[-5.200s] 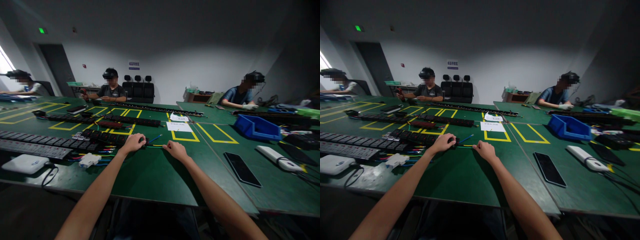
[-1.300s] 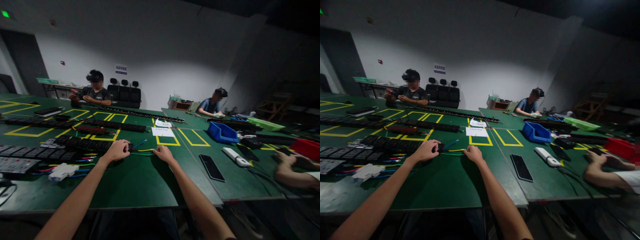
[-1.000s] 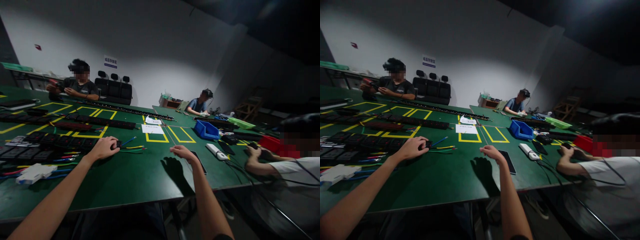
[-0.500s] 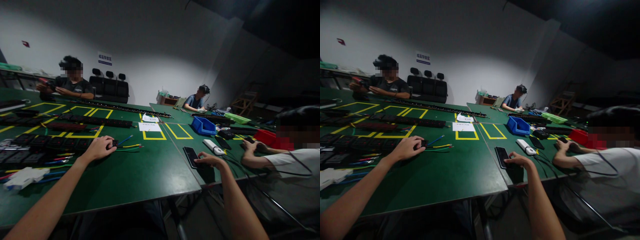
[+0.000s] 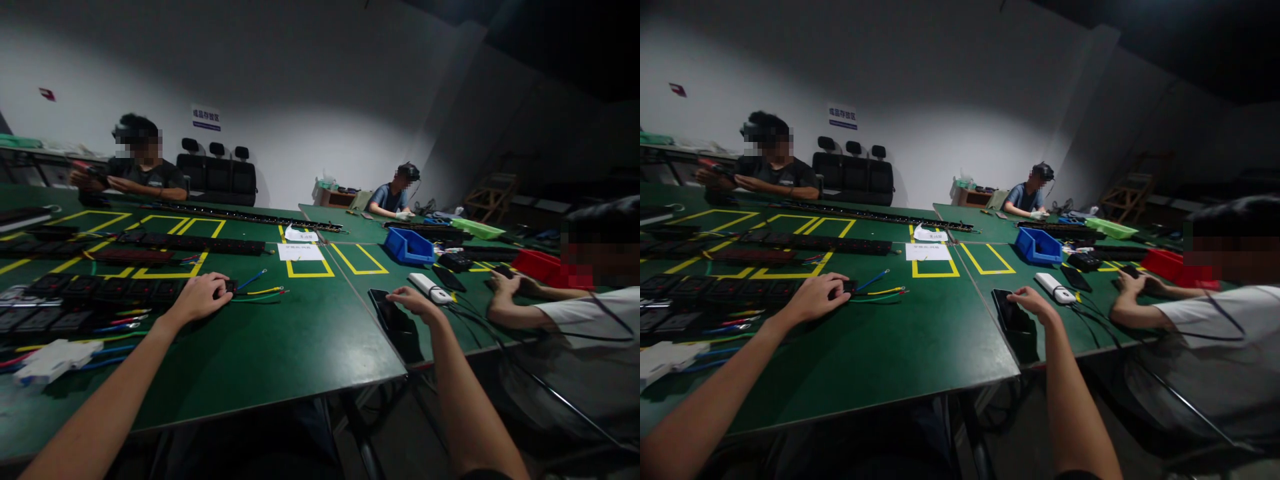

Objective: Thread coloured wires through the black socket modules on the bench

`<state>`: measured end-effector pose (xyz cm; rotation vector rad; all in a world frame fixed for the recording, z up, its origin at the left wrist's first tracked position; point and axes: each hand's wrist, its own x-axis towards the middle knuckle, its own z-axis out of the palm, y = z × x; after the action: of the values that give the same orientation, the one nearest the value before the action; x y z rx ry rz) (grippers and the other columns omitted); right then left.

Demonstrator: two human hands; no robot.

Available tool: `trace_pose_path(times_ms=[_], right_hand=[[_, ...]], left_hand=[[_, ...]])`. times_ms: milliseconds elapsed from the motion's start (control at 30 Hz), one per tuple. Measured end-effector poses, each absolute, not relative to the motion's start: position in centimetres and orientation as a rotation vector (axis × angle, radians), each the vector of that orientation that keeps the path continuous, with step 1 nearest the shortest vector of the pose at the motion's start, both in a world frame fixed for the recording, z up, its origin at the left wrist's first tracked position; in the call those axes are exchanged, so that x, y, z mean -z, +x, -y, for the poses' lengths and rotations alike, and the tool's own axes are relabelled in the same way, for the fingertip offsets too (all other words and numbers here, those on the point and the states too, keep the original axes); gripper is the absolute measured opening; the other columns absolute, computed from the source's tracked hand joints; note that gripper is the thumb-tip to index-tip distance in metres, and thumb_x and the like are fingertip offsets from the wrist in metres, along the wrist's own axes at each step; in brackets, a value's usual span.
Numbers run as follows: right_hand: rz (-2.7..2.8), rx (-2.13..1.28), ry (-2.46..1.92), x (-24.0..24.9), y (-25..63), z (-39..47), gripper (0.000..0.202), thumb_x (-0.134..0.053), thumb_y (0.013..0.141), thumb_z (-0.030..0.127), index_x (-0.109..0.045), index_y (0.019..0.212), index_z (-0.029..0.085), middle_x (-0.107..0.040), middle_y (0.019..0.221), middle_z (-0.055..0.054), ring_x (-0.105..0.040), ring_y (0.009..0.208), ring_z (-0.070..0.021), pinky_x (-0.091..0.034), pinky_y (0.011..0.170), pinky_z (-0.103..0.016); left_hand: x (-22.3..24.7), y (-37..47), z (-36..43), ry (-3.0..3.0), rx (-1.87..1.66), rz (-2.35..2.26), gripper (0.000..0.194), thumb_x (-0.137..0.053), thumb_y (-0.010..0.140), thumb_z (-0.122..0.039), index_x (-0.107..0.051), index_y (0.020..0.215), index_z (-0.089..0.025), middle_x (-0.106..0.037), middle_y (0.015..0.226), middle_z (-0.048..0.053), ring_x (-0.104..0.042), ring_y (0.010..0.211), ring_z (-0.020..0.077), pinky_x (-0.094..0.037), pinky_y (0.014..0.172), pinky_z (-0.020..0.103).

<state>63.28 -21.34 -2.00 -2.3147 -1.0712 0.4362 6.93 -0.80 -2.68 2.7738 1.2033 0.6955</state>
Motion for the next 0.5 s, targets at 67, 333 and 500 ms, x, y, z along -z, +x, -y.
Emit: trace_pose_path(times_ms=[67, 333, 500], right_hand=[[1.101, -0.397, -2.273, 1.9, 62.1, 19.9, 0.041, -0.075, 0.070, 0.051, -0.066, 0.091, 0.017, -0.067, 0.081, -0.005, -0.059, 0.075, -0.0184, -0.040, 0.062, -0.027], [1.465, -0.330, -2.043, 2.0, 52.2, 14.4, 0.026, -0.064, 0.085, 0.041, -0.068, 0.096, 0.018, -0.066, 0.081, -0.002, -0.058, 0.073, -0.0163, -0.040, 0.064, -0.024], [1.689, -0.353, -1.934, 1.9, 44.6, 10.6, 0.026, -0.063, 0.090, 0.042, -0.070, 0.101, 0.019, -0.069, 0.086, -0.003, -0.060, 0.075, -0.0162, -0.039, 0.065, -0.024]], left_hand=[[2.7, 6.9, 0.8, 2.772, -0.690, -1.207, 0.035, -0.056, 0.083, -0.052, -0.059, 0.065, -0.023, -0.071, 0.117, 0.010, -0.066, 0.108, 0.0322, -0.046, 0.092, 0.047], [2.5, 7.0, 0.7, 2.769, -0.671, -1.223, 0.034, -0.056, 0.082, -0.052, -0.061, 0.065, -0.023, -0.072, 0.120, 0.008, -0.066, 0.107, 0.0316, -0.047, 0.093, 0.047], [2.4, 6.9, 0.7, 2.772, -0.638, -1.234, 0.032, -0.054, 0.084, -0.051, -0.061, 0.068, -0.024, -0.072, 0.122, 0.008, -0.067, 0.106, 0.0319, -0.047, 0.093, 0.048]])
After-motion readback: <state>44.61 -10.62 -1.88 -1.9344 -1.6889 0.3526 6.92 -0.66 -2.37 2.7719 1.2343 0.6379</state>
